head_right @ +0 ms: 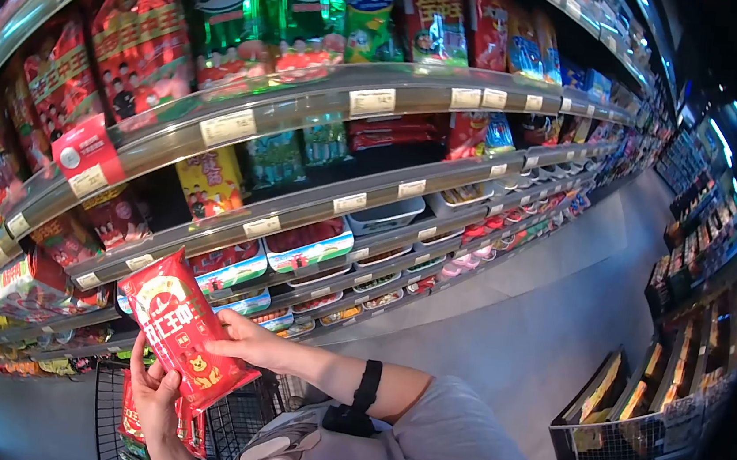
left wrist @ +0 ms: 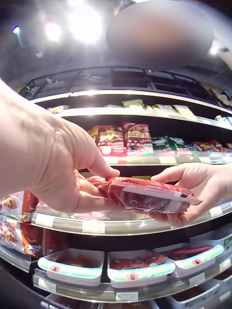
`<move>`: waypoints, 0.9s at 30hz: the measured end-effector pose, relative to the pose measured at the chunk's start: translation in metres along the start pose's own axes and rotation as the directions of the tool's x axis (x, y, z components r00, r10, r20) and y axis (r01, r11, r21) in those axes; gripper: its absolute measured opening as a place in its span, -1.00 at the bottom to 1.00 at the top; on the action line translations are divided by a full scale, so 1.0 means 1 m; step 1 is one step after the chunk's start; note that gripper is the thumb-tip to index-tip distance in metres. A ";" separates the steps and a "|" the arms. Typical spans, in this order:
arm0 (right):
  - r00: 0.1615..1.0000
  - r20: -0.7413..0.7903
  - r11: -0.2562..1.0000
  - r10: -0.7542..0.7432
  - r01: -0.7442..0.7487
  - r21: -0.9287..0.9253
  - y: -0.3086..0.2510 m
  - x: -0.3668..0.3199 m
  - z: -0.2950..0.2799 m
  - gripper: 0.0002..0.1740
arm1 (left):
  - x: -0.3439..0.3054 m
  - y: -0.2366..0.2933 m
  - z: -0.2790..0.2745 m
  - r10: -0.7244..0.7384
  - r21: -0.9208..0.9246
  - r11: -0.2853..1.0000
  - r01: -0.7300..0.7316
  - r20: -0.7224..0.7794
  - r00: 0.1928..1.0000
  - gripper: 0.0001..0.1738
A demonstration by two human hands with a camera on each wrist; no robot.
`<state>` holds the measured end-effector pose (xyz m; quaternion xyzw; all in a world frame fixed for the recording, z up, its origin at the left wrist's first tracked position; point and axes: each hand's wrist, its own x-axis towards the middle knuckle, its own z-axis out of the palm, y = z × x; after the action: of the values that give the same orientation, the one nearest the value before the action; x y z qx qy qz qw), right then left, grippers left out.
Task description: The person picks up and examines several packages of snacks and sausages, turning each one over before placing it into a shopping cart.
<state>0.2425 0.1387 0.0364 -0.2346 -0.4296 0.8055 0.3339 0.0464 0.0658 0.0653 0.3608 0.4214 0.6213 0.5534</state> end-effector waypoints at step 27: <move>0.917 -0.383 0.990 -0.109 0.133 0.039 -0.067 -0.250 -0.168 -0.54 | -0.036 -0.118 0.257 -0.341 0.026 0.938 0.346 0.255 0.905 -0.35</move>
<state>0.5439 0.0708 0.0280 -0.3483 -0.3443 0.7360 0.4674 0.3312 0.0661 0.0561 0.3527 0.3972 0.4665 0.7073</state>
